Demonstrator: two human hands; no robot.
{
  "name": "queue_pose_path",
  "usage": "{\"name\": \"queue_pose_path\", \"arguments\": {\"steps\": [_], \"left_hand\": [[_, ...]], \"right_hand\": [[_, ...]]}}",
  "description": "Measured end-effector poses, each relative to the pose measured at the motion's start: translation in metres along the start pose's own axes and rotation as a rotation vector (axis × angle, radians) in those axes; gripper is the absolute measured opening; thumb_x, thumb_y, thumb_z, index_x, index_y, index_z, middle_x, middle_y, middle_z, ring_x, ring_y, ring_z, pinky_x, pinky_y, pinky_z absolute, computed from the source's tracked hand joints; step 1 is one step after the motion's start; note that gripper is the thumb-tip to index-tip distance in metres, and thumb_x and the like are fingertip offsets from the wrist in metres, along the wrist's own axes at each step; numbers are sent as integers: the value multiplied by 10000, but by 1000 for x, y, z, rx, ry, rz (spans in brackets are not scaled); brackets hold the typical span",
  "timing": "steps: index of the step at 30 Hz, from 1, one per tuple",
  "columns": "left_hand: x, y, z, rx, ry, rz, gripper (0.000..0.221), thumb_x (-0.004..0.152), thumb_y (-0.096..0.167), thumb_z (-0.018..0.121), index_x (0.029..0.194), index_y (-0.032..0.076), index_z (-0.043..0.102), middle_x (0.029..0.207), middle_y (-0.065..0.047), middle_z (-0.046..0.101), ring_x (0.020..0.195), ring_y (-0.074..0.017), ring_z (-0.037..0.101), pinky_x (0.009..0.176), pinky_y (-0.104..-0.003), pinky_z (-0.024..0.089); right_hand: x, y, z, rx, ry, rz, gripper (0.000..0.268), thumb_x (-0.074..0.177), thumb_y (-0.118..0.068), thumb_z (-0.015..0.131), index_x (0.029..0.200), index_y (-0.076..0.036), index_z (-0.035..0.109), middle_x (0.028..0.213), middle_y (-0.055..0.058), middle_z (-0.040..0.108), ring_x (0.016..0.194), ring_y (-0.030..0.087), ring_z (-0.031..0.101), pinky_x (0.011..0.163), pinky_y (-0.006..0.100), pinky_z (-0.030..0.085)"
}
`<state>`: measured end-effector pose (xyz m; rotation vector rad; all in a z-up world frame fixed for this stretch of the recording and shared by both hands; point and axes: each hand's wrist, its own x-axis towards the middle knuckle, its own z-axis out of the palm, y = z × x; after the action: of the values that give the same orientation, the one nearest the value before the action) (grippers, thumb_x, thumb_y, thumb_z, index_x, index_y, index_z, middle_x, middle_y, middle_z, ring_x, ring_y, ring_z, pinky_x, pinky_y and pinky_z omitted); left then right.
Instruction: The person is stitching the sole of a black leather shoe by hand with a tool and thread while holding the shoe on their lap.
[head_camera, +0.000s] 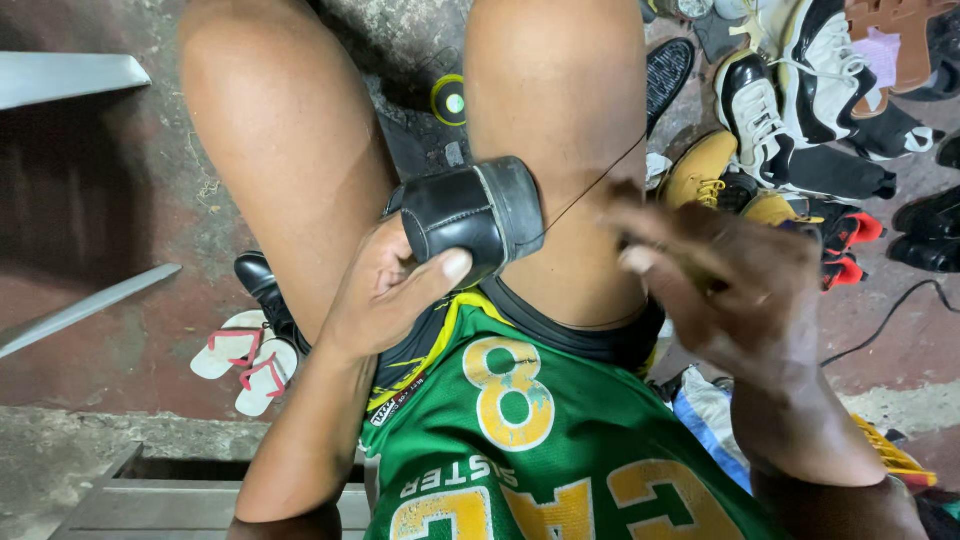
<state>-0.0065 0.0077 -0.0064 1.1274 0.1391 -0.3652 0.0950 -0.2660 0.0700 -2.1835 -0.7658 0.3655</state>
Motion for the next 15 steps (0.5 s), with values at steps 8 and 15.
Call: {"name": "queue_pose_path", "arguments": {"steps": [8,15], "left_hand": [[6,-5,6,257,45,141,187,1049,155,621,1145,7,683,1050,-30,698,973,-112,643,902,-297,543],[6,3,10,387,65,231,175,1021,150,647,1130,16,679,1048,-67,703,969,-160,673,909,-317,548]], "right_hand": [[13,-33,13,-51,-44,25,239,930,-15,723,1160,-78,751,1039,133,767,875,231,769,732,321,605],[15,-41,7,-70,-103,56,260,921,-15,718,1170,-88,737,1016,125,767,845,227,772,696,325,604]]}}
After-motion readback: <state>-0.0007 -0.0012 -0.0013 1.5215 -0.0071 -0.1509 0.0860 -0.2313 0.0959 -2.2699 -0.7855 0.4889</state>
